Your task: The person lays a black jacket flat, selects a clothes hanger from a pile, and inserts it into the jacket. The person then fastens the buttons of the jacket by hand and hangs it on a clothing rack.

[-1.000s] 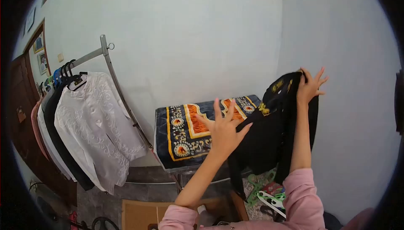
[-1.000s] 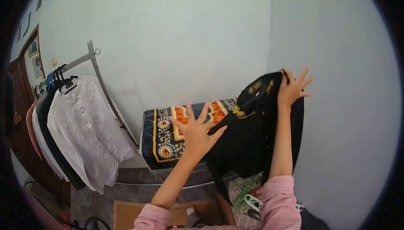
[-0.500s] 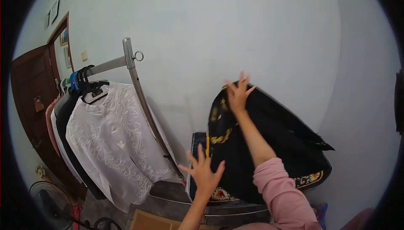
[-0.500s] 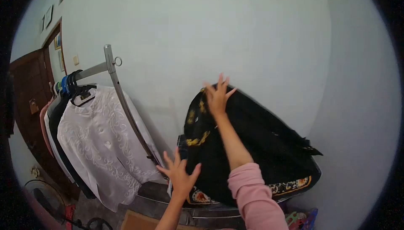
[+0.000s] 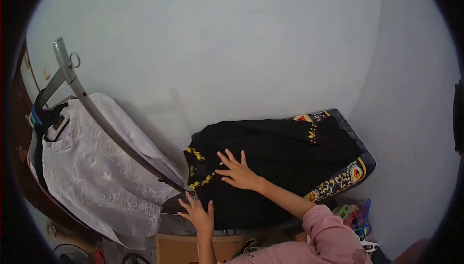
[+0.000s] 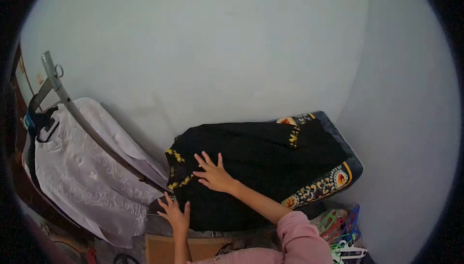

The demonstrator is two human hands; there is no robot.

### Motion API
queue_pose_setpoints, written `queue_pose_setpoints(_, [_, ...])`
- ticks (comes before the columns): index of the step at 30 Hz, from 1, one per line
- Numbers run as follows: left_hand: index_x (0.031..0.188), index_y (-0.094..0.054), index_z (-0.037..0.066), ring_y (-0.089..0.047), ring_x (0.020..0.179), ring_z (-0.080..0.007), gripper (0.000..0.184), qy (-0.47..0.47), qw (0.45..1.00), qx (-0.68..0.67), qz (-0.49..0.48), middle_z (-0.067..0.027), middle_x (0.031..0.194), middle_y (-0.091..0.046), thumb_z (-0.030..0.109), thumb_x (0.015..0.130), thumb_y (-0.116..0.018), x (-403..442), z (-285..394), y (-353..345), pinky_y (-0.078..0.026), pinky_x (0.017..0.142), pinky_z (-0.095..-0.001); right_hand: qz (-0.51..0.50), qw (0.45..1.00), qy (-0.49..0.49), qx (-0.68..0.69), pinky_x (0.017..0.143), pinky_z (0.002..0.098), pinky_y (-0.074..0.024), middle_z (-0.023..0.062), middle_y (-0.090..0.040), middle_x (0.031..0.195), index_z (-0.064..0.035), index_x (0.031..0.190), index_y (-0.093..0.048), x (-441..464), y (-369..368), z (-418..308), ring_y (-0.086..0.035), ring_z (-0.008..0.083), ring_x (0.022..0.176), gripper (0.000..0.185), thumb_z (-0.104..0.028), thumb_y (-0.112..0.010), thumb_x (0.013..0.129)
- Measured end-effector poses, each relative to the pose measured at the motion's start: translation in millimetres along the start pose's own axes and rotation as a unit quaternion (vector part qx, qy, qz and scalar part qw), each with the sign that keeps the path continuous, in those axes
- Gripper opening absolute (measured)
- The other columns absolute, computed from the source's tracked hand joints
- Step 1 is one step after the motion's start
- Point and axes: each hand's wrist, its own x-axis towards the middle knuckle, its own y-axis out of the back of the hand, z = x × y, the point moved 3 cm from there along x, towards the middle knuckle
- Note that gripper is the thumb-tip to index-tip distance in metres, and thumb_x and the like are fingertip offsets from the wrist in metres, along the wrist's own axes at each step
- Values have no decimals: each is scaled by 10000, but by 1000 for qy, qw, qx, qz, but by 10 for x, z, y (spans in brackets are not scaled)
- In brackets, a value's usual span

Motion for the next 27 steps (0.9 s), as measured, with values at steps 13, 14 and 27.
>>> queue_pose_setpoints(13, [1169, -539, -20, -54, 1389, -470, 393, 75, 989, 123, 21, -185, 1535, -117, 172, 837, -622, 165, 312, 91, -72, 1019, -711, 113, 895, -409, -138, 1018, 707, -2, 198, -78, 1536, -124, 1240, -597, -1960, 2122, 1707, 28, 418, 1410, 496, -452, -584, 869])
queue_pose_setpoints(14, [1169, -539, -20, -54, 1389, -470, 393, 73, 989, 123, 22, -185, 1535, -117, 172, 837, -622, 177, 396, 95, -72, 1019, -711, 50, 901, -410, -132, 1015, 710, 12, 200, -65, 1537, -123, 1237, -602, -2052, 2179, 1781, 47, 414, 1409, 557, -511, -591, 838])
queue_pose_setpoints(27, [1335, -455, 3, -4, 1374, -507, 944, -125, 985, 95, -77, -274, 1510, -60, 666, 690, -645, -123, 1608, -524, 31, 964, -750, -277, 887, -302, -212, 1008, 744, -8, 48, -596, 1233, -234, 785, -734, -1585, 2340, 2718, -276, 291, 1375, 184, -361, -759, 654])
